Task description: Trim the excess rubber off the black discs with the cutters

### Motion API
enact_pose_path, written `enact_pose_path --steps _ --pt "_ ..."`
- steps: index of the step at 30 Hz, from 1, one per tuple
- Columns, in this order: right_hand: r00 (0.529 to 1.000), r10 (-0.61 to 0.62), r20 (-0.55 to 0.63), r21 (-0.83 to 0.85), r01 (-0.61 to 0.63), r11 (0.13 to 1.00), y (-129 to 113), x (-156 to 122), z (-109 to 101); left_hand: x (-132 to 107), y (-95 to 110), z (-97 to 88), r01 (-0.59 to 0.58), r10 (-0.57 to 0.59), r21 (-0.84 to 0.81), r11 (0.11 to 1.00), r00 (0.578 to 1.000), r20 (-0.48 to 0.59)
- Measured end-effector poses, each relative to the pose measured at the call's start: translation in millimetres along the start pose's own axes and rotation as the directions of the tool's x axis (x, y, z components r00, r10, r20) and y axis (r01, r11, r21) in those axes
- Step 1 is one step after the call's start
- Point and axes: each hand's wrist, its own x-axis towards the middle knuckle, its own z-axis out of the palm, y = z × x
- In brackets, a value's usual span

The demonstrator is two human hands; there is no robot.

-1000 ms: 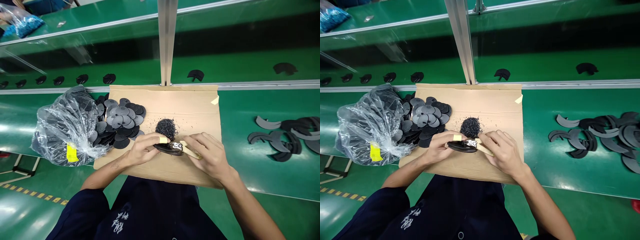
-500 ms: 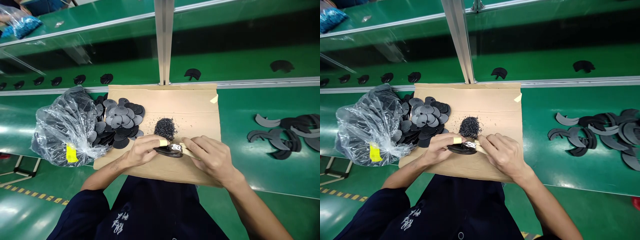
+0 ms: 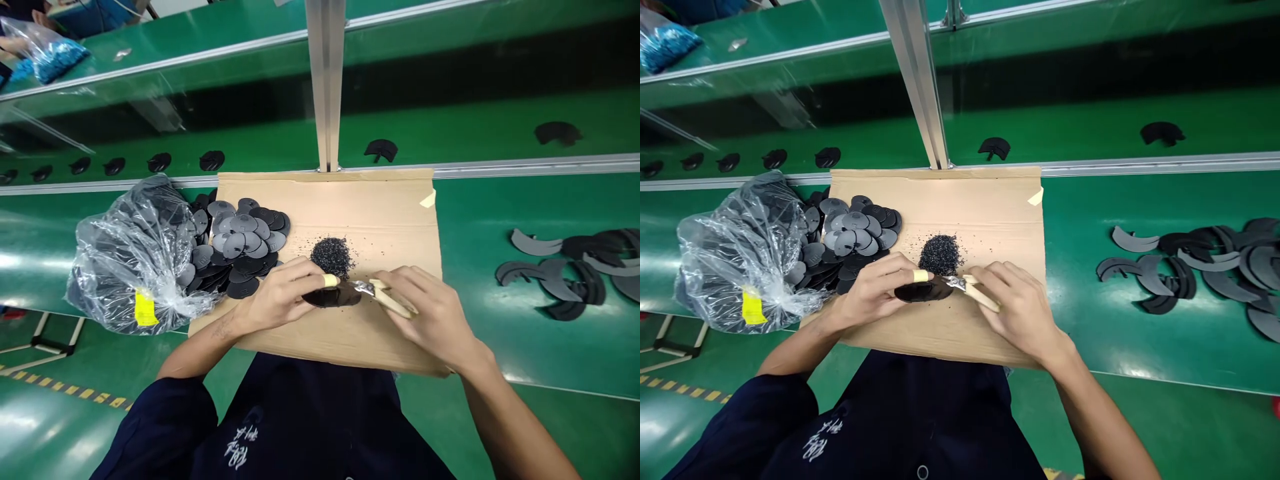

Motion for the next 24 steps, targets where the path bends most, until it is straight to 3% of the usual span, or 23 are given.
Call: enact_pose_path --steps 5,10,19,24 --pt "0.992 0.104 -0.067 0.359 -0.073 0.93 -11.3 -0.1 10.6 4.1 2.8 1.9 0.075 -0.081 -0.14 0.987 0.996 -0.039" --pt "0.982 0.154 -0.108 0.465 -0.087 0.881 -19.6 0.1 29.5 8.8 8.6 5.6 0.074 -0.083 -0.166 0.983 0.995 -0.053" --pt "0.977 0.075 -0.199 0.394 0.01 0.919 -18.8 2.3 34.9 10.1 11.1 5.7 0.092 -0.108 -0.221 0.971 0.992 -0.063" --pt "0.956 -0.107 -0.272 0.109 0.141 0.984 -16.4 2.2 30.7 7.7 3.5 0.2 0.144 -0.172 -0.38 0.914 0.984 -0.039"
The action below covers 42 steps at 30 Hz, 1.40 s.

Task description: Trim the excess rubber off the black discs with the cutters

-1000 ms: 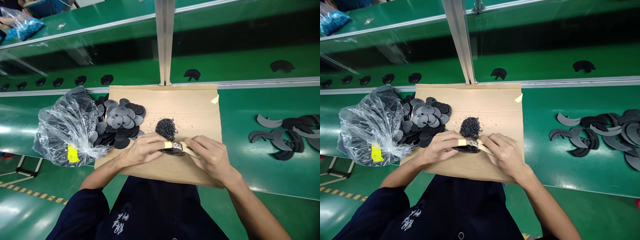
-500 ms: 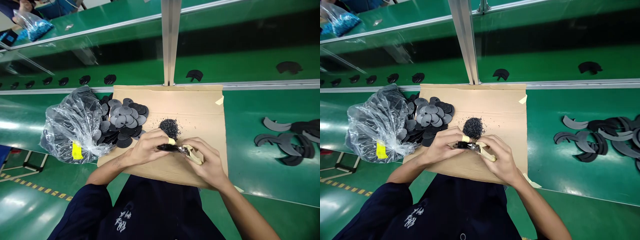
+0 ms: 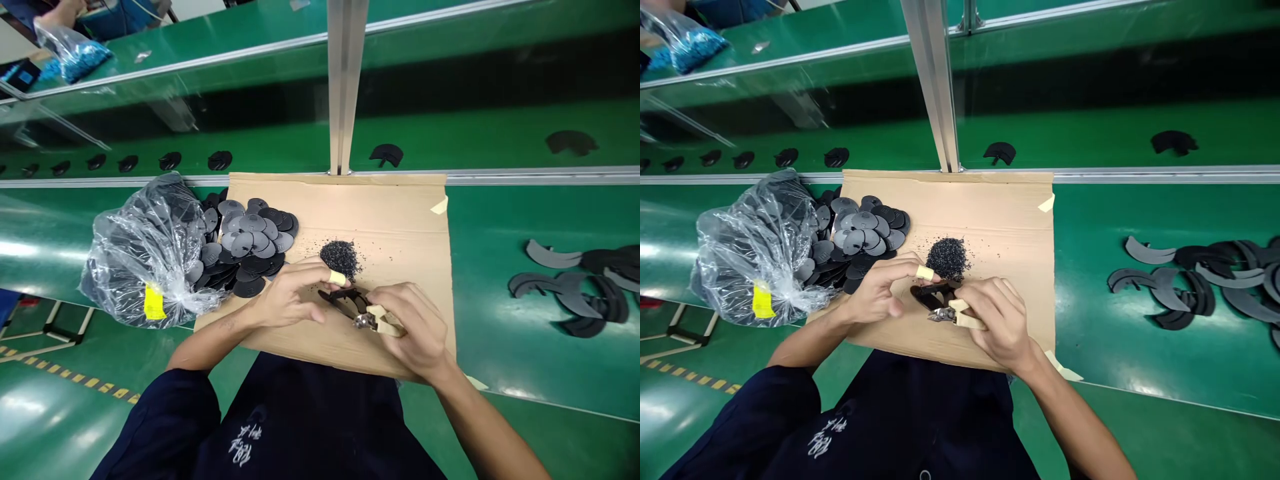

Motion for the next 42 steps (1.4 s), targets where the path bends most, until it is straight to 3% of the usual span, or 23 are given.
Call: enact_pose_path --steps 5,7,11,14,18,25,30,42 --pt "0.983 -0.178 0.033 -0.262 0.181 0.948 3.1 0.2 0.0 5.6 -3.2 -10.7 0.106 -0.107 0.048 0.993 0.994 0.024" --pt "0.971 -0.232 0.055 -0.324 0.237 0.916 5.0 0.2 1.5 11.9 -3.8 -14.1 0.138 -0.144 0.085 0.987 0.986 0.081" --pt "0.956 -0.283 0.079 -0.378 0.292 0.879 9.1 -0.7 1.2 24.2 -2.8 -21.3 0.237 -0.252 0.088 0.968 0.933 0.257" --pt "0.959 -0.281 0.041 -0.365 0.276 0.889 9.5 -1.9 -4.1 27.3 -0.1 -24.8 0.205 -0.201 0.021 0.979 0.93 0.307" --pt "0.952 -0.299 0.067 -0.367 0.302 0.88 4.7 -0.8 -14.4 26.0 5.3 -24.6 0.111 -0.089 -0.068 0.992 0.959 0.27" --pt "0.928 -0.37 0.038 -0.418 0.351 0.838 -3.3 8.6 -19.6 23.4 8.0 -23.5 0.074 -0.044 -0.125 0.989 0.971 0.233" --pt "0.911 -0.413 0.008 -0.436 0.374 0.818 -5.8 12.2 -17.8 20.6 6.8 -24.2 0.089 -0.056 -0.138 0.986 0.971 0.231" --pt "0.897 -0.433 0.085 -0.449 0.422 0.787 -11.0 19.0 -25.9 18.2 5.9 -23.0 0.118 -0.08 -0.164 0.979 0.971 0.225"
